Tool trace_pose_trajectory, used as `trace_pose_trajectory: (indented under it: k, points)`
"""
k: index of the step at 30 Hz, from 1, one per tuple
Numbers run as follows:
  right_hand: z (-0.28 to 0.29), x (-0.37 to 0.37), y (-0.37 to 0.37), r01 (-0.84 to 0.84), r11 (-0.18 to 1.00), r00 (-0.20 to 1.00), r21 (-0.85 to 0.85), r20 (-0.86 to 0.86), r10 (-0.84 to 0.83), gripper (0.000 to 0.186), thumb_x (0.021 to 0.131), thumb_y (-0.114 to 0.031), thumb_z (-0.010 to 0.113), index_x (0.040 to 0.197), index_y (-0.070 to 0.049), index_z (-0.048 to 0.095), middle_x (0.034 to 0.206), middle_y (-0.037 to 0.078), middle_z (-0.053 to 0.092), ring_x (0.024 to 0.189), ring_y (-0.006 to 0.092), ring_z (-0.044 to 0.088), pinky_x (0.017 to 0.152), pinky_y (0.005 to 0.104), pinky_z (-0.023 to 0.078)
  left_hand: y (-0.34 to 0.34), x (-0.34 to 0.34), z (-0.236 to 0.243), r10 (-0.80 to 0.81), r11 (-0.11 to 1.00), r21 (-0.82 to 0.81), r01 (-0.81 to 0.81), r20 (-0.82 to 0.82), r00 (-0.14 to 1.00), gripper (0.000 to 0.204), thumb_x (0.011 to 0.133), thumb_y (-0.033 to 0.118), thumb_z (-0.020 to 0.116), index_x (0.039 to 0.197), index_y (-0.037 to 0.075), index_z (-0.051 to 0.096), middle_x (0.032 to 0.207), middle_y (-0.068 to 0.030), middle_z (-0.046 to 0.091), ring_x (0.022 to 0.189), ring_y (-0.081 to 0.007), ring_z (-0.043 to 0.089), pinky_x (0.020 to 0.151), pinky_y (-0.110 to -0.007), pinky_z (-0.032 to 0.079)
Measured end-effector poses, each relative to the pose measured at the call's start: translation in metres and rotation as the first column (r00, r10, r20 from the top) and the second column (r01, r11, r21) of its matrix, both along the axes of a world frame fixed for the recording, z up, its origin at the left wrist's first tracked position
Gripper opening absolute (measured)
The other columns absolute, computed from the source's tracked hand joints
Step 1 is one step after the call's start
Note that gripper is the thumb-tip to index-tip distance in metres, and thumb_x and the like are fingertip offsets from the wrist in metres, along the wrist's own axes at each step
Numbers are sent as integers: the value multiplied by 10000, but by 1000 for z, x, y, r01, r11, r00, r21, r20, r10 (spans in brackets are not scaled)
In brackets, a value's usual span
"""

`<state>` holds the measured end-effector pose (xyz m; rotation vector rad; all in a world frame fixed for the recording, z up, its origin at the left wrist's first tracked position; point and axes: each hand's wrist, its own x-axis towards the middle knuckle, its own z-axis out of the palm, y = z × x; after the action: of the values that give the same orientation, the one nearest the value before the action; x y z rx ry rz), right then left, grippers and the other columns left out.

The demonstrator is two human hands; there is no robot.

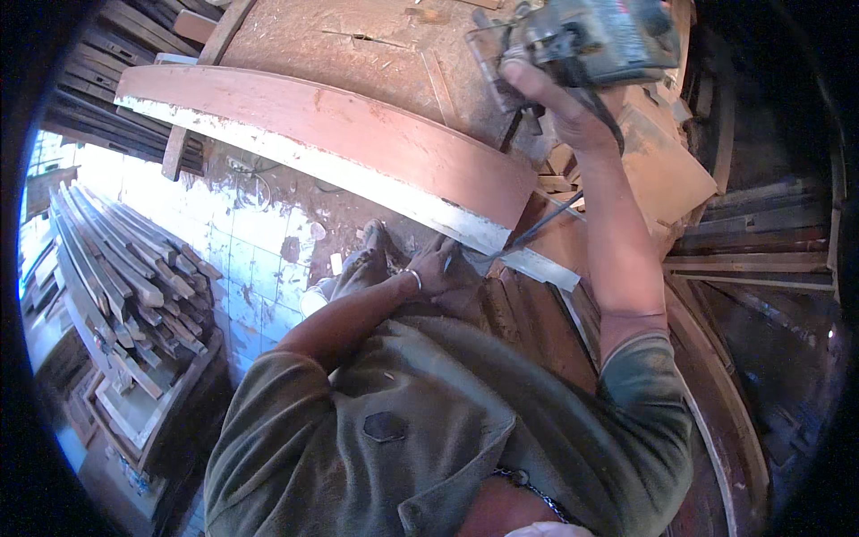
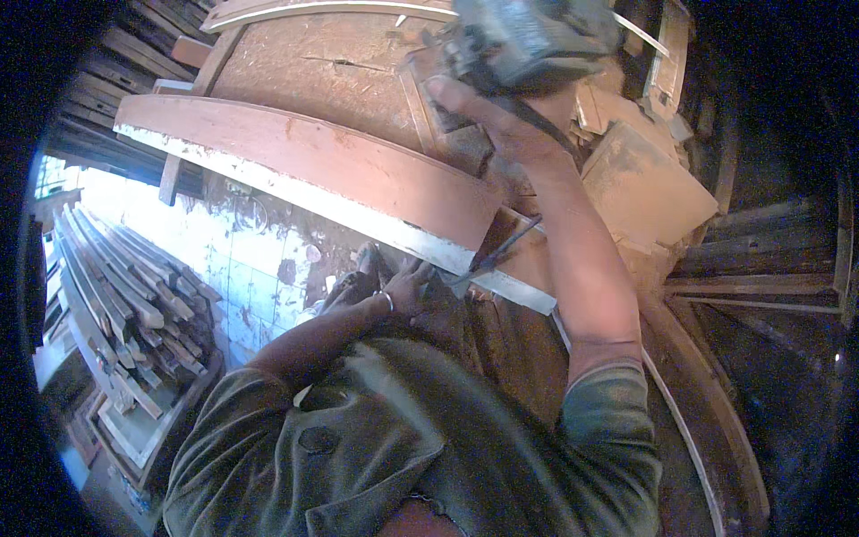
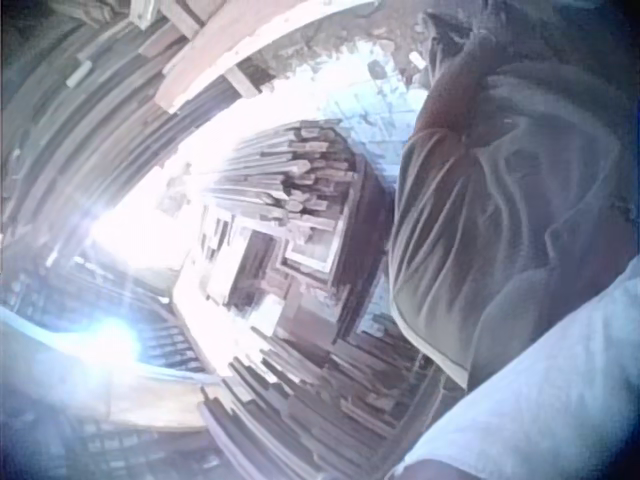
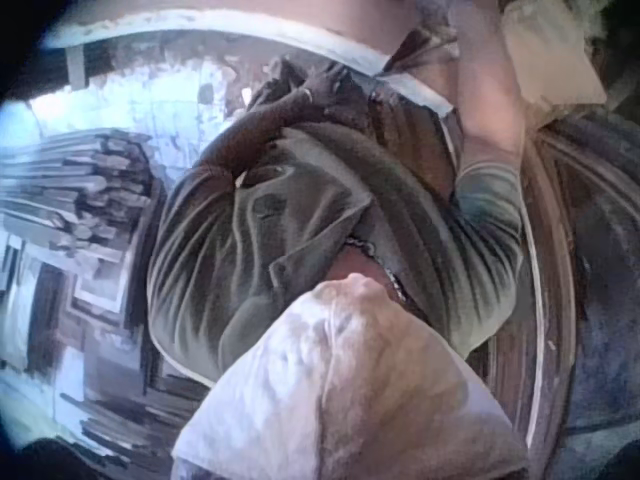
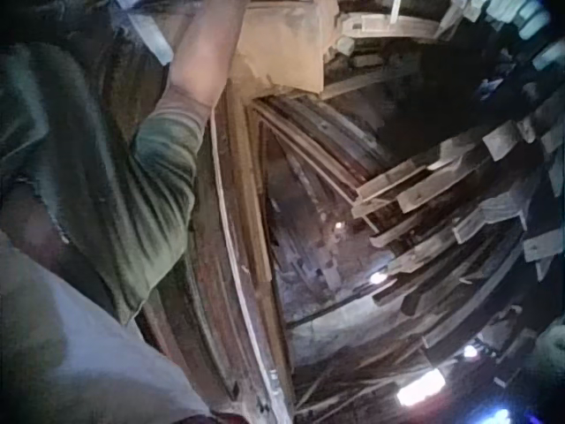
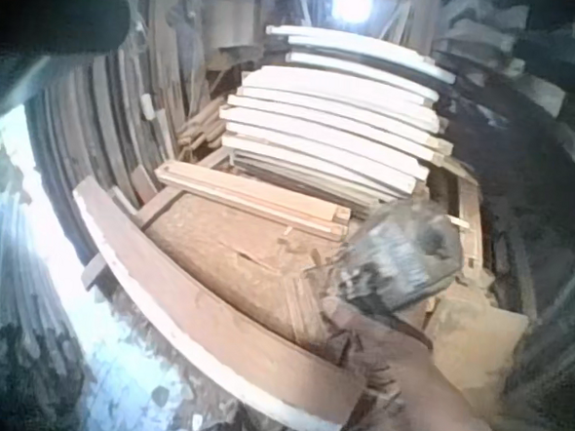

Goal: The person uses a hand router to shape the edges of curved wooden boards on a workbench.

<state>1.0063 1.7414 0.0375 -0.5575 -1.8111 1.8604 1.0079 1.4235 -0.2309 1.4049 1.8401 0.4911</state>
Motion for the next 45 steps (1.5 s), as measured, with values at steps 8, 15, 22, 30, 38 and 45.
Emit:
trace_pose_trajectory:
  k: [8,15,22,30,38,45]
  points:
    - [-10,87,42,284,959,951,3,-124,-282,445,820,-116,779,1233,-44,631,1174,61,659,1095,196,624,1015,366,470,-67,-115,43,-242,880,-447,159,-136,961,325,907,414,616,1123,196,724,1215,-59,657,1211,-297,580,1128,-484,371]
    - [21,168,110,553,833,795,3,-301,-527,444,863,-118,742,1269,0,608,1241,104,663,1131,220,633,1025,396,468,-262,-156,86,492,619,-421,-663,-451,745,328,970,389,605,1063,106,744,1168,-178,686,1042,-311,663,962,-395,487]
    - [37,197,124,636,766,719,-97,-286,-633,459,914,-175,694,1313,22,585,1297,127,642,1208,248,602,1066,420,434,-75,-63,253,623,762,-323,-561,600,501,465,1079,352,446,926,-10,694,970,-116,740,966,-198,662,930,-343,491]
    - [56,209,141,433,881,829,-190,-300,-472,433,896,-132,699,1287,26,597,1223,112,682,1132,250,657,1000,419,507,24,-47,384,-301,946,255,200,919,253,306,1067,215,485,1048,-28,670,961,-152,694,909,-243,674,805,-342,501]
    - [31,205,131,554,830,805,64,-297,-514,365,841,-66,757,1190,-27,657,1121,63,700,1017,178,667,938,336,507,-29,-97,354,-312,842,-432,322,97,945,534,856,110,677,1375,101,553,1139,-199,695,964,-399,682,838,-479,541]
    - [-23,200,115,487,873,851,11,-233,-471,495,802,-15,768,1264,-15,589,1183,101,665,1082,223,652,1020,374,489,-11,-63,251,41,966,-247,82,456,889,476,984,197,581,1438,73,509,1347,-240,596,1245,-339,592,1053,-407,460]
